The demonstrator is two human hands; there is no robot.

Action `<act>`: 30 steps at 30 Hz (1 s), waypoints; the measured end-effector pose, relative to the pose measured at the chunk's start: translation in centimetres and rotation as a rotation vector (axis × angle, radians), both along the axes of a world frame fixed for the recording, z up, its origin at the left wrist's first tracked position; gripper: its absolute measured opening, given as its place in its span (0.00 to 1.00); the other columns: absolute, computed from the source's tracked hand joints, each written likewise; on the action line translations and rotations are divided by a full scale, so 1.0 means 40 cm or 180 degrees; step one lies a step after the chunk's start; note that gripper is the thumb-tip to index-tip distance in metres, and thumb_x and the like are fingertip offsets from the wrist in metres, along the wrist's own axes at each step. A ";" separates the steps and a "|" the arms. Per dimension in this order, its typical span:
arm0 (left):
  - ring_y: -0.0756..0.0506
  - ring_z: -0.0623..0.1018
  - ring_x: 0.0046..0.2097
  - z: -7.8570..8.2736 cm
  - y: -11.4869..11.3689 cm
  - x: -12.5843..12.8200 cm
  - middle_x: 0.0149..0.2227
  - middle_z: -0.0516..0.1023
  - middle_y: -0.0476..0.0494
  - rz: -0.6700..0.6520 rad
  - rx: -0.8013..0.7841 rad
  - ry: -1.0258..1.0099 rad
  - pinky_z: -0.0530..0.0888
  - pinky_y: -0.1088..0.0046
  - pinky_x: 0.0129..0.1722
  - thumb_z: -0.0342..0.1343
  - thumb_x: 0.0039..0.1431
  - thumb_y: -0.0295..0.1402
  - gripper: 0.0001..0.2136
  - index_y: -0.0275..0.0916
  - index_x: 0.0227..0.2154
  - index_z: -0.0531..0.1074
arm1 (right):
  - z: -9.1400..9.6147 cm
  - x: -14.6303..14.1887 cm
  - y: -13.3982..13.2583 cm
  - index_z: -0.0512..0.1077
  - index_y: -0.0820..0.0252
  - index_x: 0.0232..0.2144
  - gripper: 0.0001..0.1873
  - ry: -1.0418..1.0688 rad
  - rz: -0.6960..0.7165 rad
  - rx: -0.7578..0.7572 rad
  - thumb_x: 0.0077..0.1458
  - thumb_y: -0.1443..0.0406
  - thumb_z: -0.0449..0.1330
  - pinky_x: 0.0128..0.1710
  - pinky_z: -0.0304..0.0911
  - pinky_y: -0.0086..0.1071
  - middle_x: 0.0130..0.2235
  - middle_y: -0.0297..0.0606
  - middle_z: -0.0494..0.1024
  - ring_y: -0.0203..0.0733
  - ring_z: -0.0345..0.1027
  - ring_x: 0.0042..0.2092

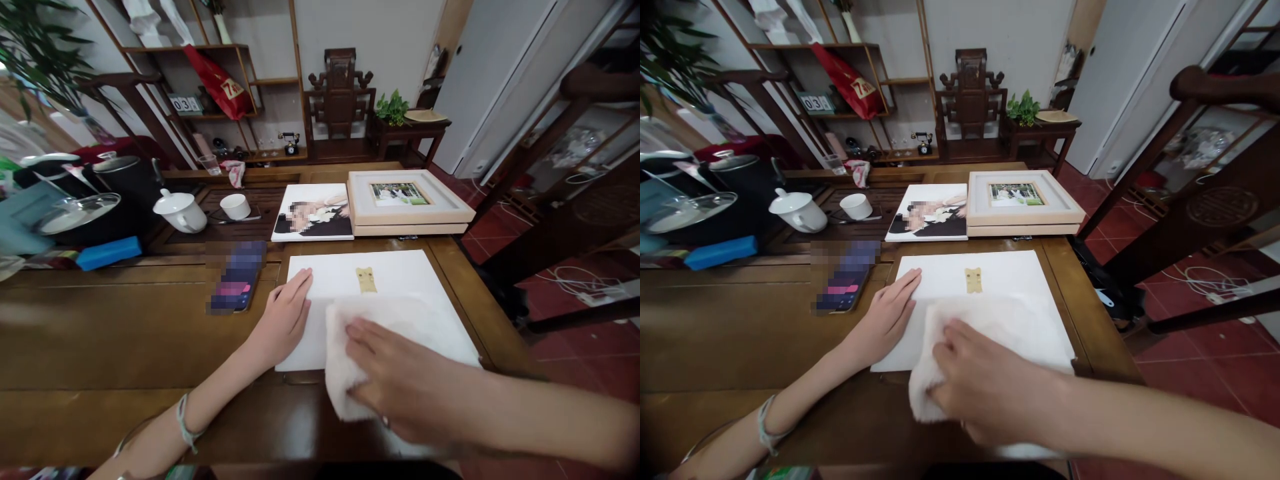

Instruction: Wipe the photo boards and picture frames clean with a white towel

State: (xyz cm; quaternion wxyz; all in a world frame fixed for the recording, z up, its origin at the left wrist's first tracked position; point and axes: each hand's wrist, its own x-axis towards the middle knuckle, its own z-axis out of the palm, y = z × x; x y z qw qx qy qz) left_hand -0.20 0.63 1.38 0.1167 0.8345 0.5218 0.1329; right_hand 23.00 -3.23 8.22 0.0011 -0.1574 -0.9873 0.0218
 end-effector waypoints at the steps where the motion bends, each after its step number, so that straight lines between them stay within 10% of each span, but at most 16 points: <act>1: 0.41 0.55 0.68 0.000 0.000 0.000 0.68 0.54 0.33 0.0000 -0.0002 -0.0003 0.57 0.57 0.61 0.35 0.69 0.30 0.22 0.36 0.65 0.52 | 0.010 0.003 -0.003 0.73 0.58 0.30 0.05 0.0010 0.0066 -0.0199 0.48 0.63 0.62 0.53 0.58 0.46 0.38 0.47 0.74 0.52 0.66 0.45; 7: 0.40 0.55 0.68 0.008 -0.001 0.002 0.67 0.55 0.33 -0.0048 0.0010 -0.0028 0.58 0.56 0.61 0.35 0.69 0.29 0.23 0.37 0.65 0.51 | 0.035 0.007 0.183 0.68 0.60 0.31 0.04 0.0429 -0.0605 -0.1001 0.50 0.70 0.56 0.32 0.58 0.34 0.33 0.39 0.72 0.42 0.63 0.33; 19: 0.40 0.60 0.66 0.008 0.000 0.004 0.64 0.61 0.33 -0.0035 0.0071 -0.0024 0.58 0.58 0.60 0.35 0.69 0.29 0.23 0.37 0.65 0.52 | 0.039 -0.172 0.444 0.70 0.64 0.38 0.13 0.1145 -0.0797 -0.1972 0.49 0.67 0.54 0.49 0.61 0.40 0.47 0.42 0.75 0.49 0.66 0.48; 30: 0.40 0.56 0.68 0.003 0.000 0.000 0.67 0.56 0.33 -0.0043 0.0026 -0.0002 0.58 0.58 0.60 0.35 0.69 0.30 0.22 0.37 0.65 0.51 | 0.062 0.154 0.357 0.74 0.63 0.41 0.20 0.0829 -0.2206 -0.1633 0.48 0.58 0.57 0.51 0.62 0.43 0.49 0.45 0.76 0.55 0.69 0.49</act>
